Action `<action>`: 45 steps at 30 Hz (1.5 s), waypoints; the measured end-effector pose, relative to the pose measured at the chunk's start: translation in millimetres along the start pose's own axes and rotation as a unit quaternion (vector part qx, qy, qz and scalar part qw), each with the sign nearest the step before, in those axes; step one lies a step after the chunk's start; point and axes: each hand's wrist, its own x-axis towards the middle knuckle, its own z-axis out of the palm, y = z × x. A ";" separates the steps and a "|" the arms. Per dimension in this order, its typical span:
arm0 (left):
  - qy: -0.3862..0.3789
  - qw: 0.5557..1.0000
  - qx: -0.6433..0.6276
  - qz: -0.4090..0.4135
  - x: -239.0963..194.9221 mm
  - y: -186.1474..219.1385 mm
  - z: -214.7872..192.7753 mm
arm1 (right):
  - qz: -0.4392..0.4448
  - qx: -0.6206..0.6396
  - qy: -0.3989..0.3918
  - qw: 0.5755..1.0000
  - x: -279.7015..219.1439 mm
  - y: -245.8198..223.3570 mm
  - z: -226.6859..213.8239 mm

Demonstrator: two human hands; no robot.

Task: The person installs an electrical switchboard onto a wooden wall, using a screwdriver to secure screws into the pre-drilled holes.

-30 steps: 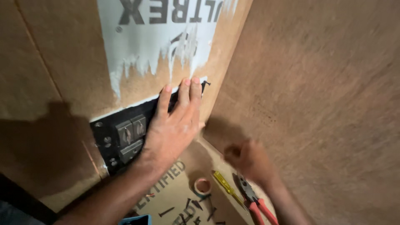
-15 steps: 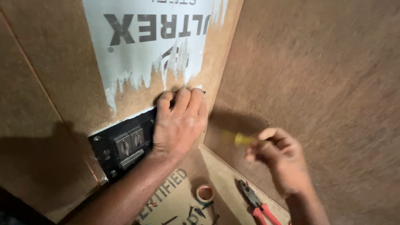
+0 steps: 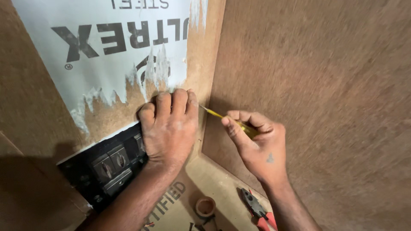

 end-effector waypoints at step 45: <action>0.010 0.999 -0.030 0.011 -4.1 2.2 6.3 | -0.247 -0.264 -0.073 0.930 29.7 -23.9 -3.8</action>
